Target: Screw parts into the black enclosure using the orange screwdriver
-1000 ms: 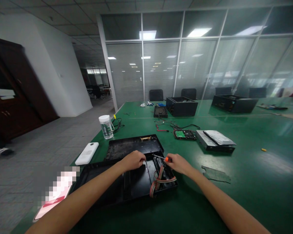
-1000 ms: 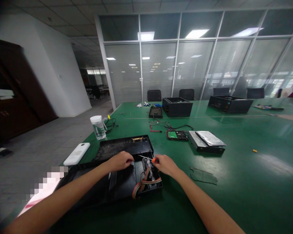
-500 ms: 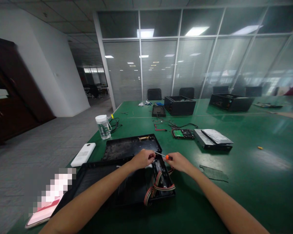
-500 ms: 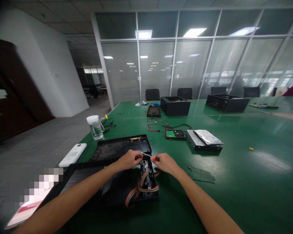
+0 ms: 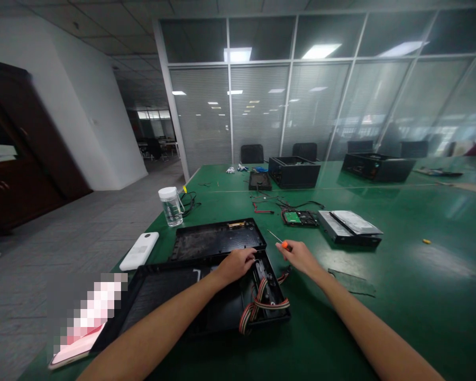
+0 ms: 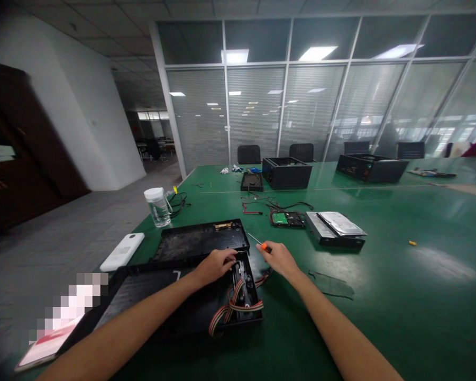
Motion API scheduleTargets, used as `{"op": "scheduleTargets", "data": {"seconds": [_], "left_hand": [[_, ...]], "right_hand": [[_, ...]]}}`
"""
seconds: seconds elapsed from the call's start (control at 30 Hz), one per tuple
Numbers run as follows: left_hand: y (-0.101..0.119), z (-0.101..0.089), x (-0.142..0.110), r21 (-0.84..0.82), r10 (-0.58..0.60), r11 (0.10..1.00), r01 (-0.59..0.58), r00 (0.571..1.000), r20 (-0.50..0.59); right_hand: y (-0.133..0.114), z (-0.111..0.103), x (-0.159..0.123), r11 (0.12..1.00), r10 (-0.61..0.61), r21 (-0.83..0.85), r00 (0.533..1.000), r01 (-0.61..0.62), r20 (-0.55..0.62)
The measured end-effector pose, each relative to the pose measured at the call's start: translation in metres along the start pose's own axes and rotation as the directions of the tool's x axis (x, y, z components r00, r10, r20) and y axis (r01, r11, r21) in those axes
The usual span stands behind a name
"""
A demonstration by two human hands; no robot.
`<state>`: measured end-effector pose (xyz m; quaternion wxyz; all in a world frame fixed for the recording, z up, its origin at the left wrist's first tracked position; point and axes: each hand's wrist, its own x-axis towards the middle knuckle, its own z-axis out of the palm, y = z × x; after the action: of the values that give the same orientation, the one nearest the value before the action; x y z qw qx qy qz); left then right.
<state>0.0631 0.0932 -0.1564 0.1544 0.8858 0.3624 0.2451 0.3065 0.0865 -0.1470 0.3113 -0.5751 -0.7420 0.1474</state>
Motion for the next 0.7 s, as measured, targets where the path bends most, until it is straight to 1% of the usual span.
{"op": "scheduleTargets", "data": {"seconds": [0.13,0.23,0.3,0.37,0.43,0.5,0.57,0.63,0.7], "left_hand": [[-0.003,0.003,0.002,-0.034,-0.01,0.999,0.009,1.0,-0.028],[-0.001,0.006,0.002,-0.043,0.007,0.999,-0.009,0.998,-0.055],[0.001,0.007,0.001,-0.031,0.03,0.999,-0.032,0.998,-0.054],[0.002,0.007,0.001,-0.007,0.062,0.998,-0.062,0.998,-0.033],[0.002,0.007,0.0,0.014,0.095,0.995,-0.094,0.995,-0.009],[0.002,0.006,0.0,0.026,0.112,0.993,-0.112,0.994,0.005],[0.002,0.006,0.0,0.031,0.101,0.994,-0.102,0.995,0.002],[0.003,0.007,0.0,0.027,0.076,0.997,-0.076,0.997,-0.006],[0.005,0.007,0.0,0.021,0.053,0.998,-0.053,0.999,-0.01]], "right_hand": [[-0.001,-0.002,0.0,1.0,-0.019,0.0,1.0,0.019,-0.013],[0.0,-0.003,0.0,0.999,-0.034,-0.017,0.999,0.033,-0.034],[0.002,-0.002,0.001,0.998,-0.038,-0.045,0.999,0.037,-0.037],[0.006,-0.001,0.002,0.998,-0.021,-0.059,1.0,0.02,-0.022],[0.013,0.0,0.003,0.999,0.036,-0.04,0.999,-0.035,0.021],[0.022,-0.002,0.005,0.994,0.107,0.001,0.991,-0.108,0.075],[0.03,-0.009,0.006,0.983,0.155,0.076,0.981,-0.164,0.115],[0.033,-0.021,0.008,0.963,0.15,0.203,0.98,-0.175,0.135],[0.031,-0.035,0.008,0.925,0.095,0.353,0.985,-0.142,0.147]]}}
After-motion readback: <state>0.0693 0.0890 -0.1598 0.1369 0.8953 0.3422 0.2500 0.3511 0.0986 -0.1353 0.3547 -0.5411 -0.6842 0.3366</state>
